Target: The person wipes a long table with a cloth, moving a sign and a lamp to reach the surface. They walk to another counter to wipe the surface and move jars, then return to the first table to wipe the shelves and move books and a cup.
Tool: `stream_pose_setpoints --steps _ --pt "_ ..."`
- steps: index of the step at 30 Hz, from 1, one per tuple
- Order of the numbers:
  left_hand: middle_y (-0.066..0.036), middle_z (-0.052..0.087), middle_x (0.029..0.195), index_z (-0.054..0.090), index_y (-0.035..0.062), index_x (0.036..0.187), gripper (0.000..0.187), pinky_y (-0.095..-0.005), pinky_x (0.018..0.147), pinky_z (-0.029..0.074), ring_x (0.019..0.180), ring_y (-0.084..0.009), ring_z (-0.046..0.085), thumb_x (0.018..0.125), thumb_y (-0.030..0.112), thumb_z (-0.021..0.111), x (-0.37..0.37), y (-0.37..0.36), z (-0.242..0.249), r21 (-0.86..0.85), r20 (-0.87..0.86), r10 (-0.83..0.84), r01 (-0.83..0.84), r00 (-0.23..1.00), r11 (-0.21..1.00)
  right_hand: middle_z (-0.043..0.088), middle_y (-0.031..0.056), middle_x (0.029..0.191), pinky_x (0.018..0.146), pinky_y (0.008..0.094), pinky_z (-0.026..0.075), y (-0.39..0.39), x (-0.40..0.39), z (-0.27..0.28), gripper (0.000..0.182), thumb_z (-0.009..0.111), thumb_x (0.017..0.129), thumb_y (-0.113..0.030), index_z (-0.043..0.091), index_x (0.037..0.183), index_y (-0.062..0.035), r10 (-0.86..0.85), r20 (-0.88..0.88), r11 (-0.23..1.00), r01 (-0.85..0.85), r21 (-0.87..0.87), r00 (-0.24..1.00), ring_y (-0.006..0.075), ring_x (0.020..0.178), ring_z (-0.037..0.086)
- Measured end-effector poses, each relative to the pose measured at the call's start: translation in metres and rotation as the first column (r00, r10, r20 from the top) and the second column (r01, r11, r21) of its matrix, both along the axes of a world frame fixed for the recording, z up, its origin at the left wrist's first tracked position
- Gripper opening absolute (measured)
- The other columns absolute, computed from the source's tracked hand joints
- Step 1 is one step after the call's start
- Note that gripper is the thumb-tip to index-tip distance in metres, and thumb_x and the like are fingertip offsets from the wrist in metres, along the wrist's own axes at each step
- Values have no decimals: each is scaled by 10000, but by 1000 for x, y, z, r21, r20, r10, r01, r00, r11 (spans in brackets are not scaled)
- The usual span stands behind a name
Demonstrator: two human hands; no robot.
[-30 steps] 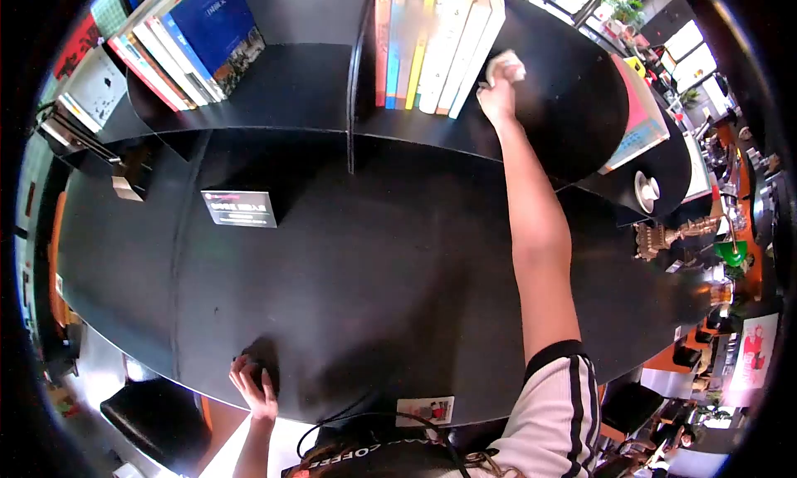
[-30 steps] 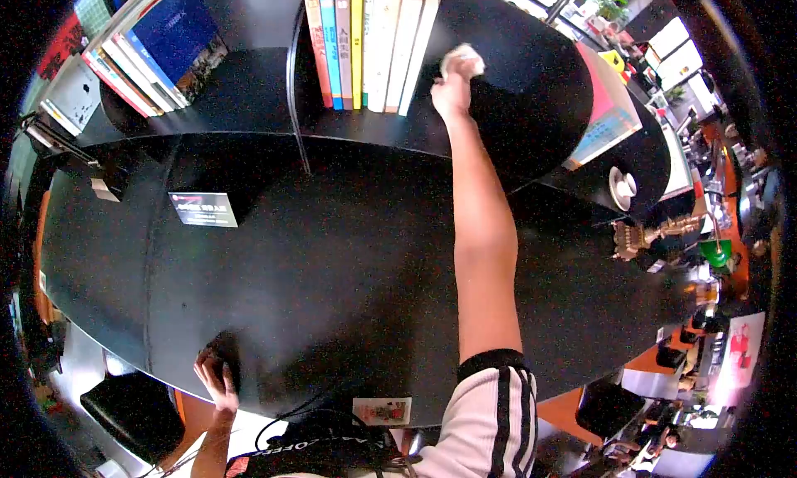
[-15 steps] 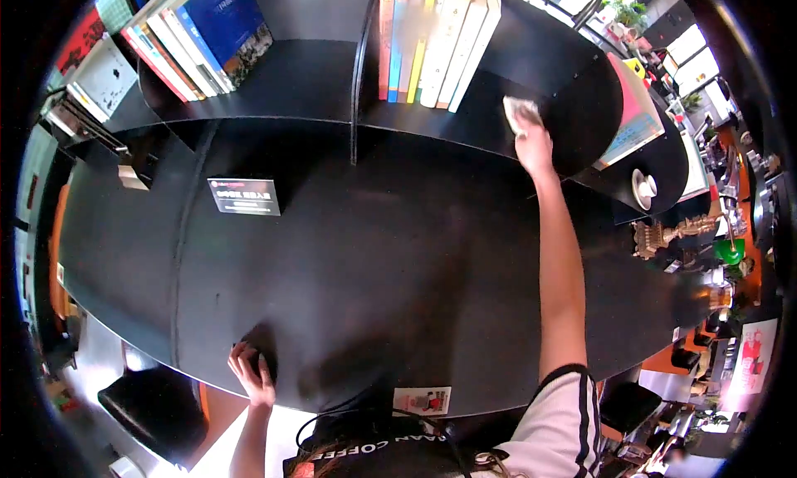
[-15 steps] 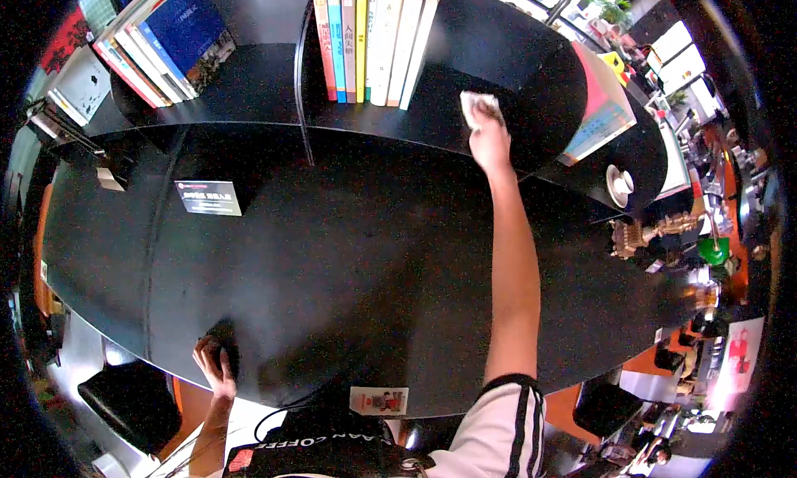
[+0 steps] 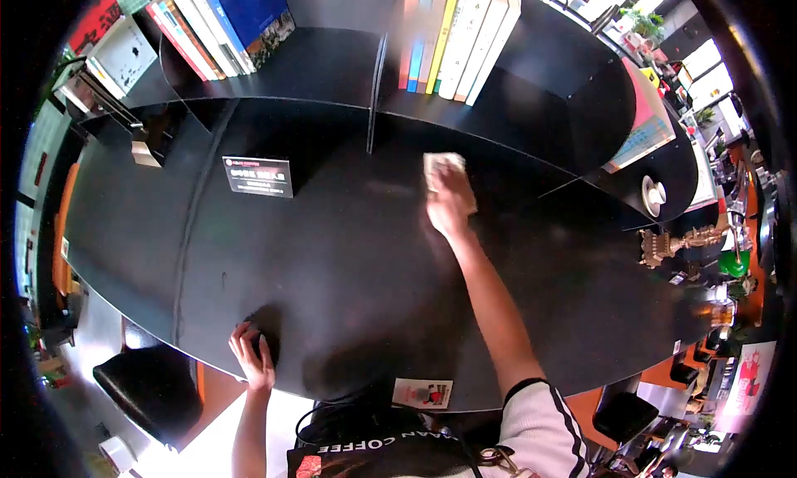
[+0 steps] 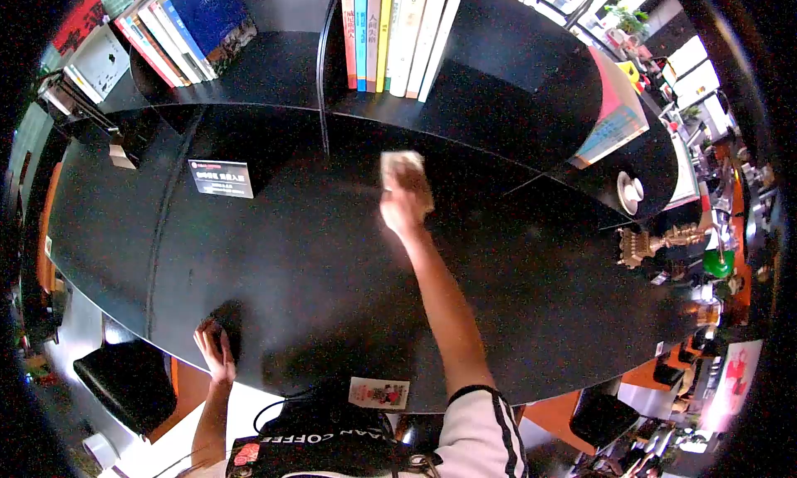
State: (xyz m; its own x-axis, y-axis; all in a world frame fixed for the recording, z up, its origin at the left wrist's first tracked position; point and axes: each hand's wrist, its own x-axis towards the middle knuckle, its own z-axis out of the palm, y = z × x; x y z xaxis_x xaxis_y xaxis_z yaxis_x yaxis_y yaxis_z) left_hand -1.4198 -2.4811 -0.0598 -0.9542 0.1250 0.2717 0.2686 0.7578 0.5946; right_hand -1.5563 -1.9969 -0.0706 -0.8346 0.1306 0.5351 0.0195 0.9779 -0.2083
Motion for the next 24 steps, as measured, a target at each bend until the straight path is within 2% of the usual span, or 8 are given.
stream_pose_setpoints --steps 3,5,7,9,11,13,19,24 --pt "-200 476 1150 501 -4 984 161 -461 951 320 1069 -357 430 826 27 501 -2 5 4 -9 -3 14 -14 1000 1000 531 176 1243 992 417 379 12 -57 -13 375 546 762 -69 582 1134 -40 89 -6 994 -88 71 996 324 1167 485" --pt "-199 479 1145 503 -3 981 164 -461 948 324 1070 -357 432 820 27 508 -1 0 -2 -16 24 34 -34 999 999 537 148 1260 976 412 395 51 -86 -13 345 527 847 -202 585 1174 -109 -62 182 935 121 -333 981 314 1169 492" --pt "-203 476 1140 500 -2 980 166 -461 946 324 1069 -360 432 816 25 514 -2 3 0 -39 -26 17 -18 1000 999 593 98 1196 921 423 433 107 -93 -14 438 462 869 -513 594 1181 -236 -443 360 856 506 -101 821 347 1082 549" --pt "-203 467 1148 499 -3 979 158 -464 946 324 1074 -361 425 826 34 512 -3 9 8 -27 -20 15 -15 1000 1000 591 109 1198 888 420 446 173 -77 -48 388 532 859 -418 609 1157 -183 -395 23 890 388 -240 919 349 1062 555" --pt "-203 460 1154 498 -5 982 157 -469 946 323 1076 -363 421 833 41 510 -2 7 3 -48 -4 33 -33 999 998 565 128 1229 925 388 429 182 -31 -30 361 553 864 -248 573 1212 -155 -398 333 819 495 -291 855 322 1085 550" --pt "-201 456 1158 498 -8 990 160 -472 945 323 1075 -364 418 841 48 509 -1 4 -1 -63 -9 41 -41 999 997 553 136 1242 961 388 413 173 14 -24 428 583 827 -164 545 1253 -157 -339 -4 940 339 48 941 315 1124 529" --pt "-179 458 1155 511 -10 1021 181 -459 928 330 1053 -349 421 874 96 502 1 0 -5 -61 -41 8 -10 999 998 578 157 1171 968 416 420 61 145 -5 418 606 766 -14 572 1169 -119 -300 -34 953 298 -59 953 347 1120 529" --pt "-158 498 1104 531 -1 1041 230 -455 924 338 1052 -341 443 919 179 457 -2 -7 -17 -74 -72 24 -29 997 997 592 152 1126 931 411 444 -59 253 5 429 602 765 44 560 1168 -98 -272 -102 819 174 -547 957 352 1064 566"
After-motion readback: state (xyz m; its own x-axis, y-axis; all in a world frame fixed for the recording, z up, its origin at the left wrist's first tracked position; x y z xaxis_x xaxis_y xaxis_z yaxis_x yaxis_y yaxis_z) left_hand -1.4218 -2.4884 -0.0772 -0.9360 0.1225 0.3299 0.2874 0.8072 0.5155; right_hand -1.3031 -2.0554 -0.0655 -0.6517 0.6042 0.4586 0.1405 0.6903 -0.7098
